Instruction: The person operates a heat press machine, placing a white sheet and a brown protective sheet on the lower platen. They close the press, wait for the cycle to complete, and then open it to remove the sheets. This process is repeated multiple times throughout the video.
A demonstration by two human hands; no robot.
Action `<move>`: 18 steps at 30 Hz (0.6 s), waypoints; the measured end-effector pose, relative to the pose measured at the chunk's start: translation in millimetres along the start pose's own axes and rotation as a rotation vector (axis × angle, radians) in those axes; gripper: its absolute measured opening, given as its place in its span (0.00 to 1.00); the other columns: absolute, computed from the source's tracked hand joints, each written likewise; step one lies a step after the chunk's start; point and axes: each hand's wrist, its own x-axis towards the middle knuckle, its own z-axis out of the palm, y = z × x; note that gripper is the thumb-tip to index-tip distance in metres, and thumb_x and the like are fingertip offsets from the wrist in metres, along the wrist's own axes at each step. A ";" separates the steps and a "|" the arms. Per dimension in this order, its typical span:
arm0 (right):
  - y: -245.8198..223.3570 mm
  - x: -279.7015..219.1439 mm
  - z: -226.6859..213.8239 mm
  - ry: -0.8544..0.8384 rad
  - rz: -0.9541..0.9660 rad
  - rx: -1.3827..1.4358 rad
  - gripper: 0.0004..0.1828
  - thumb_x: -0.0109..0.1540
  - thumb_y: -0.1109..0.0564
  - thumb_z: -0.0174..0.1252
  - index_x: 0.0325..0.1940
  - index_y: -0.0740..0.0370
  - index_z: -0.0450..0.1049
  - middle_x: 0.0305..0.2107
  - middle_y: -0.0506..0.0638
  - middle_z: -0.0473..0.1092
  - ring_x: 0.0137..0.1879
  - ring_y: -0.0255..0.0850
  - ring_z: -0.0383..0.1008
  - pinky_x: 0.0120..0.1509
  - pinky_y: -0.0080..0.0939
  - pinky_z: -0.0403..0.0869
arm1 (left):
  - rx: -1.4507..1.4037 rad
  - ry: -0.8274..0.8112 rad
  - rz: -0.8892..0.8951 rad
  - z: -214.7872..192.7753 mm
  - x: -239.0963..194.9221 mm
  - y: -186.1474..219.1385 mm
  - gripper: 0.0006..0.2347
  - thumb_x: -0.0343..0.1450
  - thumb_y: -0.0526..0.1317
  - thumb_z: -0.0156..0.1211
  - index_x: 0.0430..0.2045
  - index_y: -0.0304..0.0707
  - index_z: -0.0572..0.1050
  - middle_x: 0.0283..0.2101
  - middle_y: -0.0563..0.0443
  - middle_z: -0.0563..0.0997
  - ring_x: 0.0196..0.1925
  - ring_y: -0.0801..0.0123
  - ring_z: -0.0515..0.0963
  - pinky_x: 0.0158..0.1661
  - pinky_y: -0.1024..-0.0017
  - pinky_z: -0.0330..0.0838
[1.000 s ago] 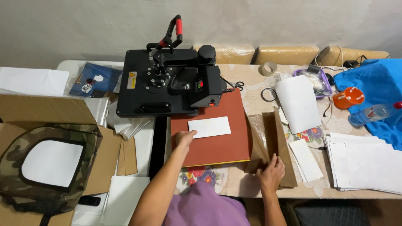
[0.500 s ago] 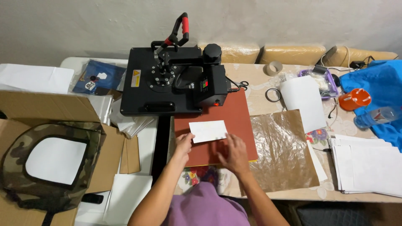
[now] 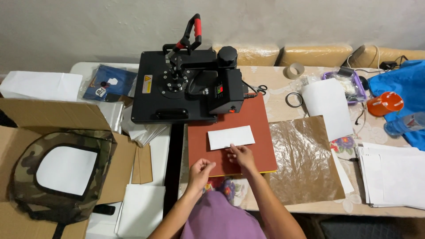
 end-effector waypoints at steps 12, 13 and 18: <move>28.9 -42.5 -281.3 1.288 0.262 0.068 0.44 0.60 0.43 0.88 0.69 0.52 0.67 0.73 0.62 0.58 0.77 0.63 0.62 0.79 0.64 0.72 | 0.161 -0.108 -0.177 -17.2 -8.7 -35.1 0.09 0.74 0.37 0.75 0.27 0.41 0.78 0.23 0.56 0.77 0.22 0.75 0.72 0.26 0.72 0.68; 46.5 -40.2 -300.5 1.296 0.263 0.076 0.44 0.60 0.43 0.88 0.69 0.52 0.67 0.73 0.62 0.58 0.77 0.63 0.62 0.79 0.64 0.72 | 0.165 -0.118 -0.174 -14.2 -12.1 -30.1 0.09 0.74 0.37 0.75 0.27 0.41 0.78 0.23 0.56 0.77 0.22 0.75 0.72 0.26 0.72 0.68; 90.9 -22.4 -366.3 1.124 0.374 0.288 0.48 0.57 0.36 0.88 0.62 0.72 0.74 0.53 0.59 0.82 0.54 0.51 0.87 0.49 0.57 0.85 | 0.271 -0.245 -0.172 -5.6 -17.6 -32.1 0.09 0.75 0.41 0.75 0.27 0.45 0.79 0.24 0.59 0.80 0.26 0.79 0.70 0.32 0.75 0.62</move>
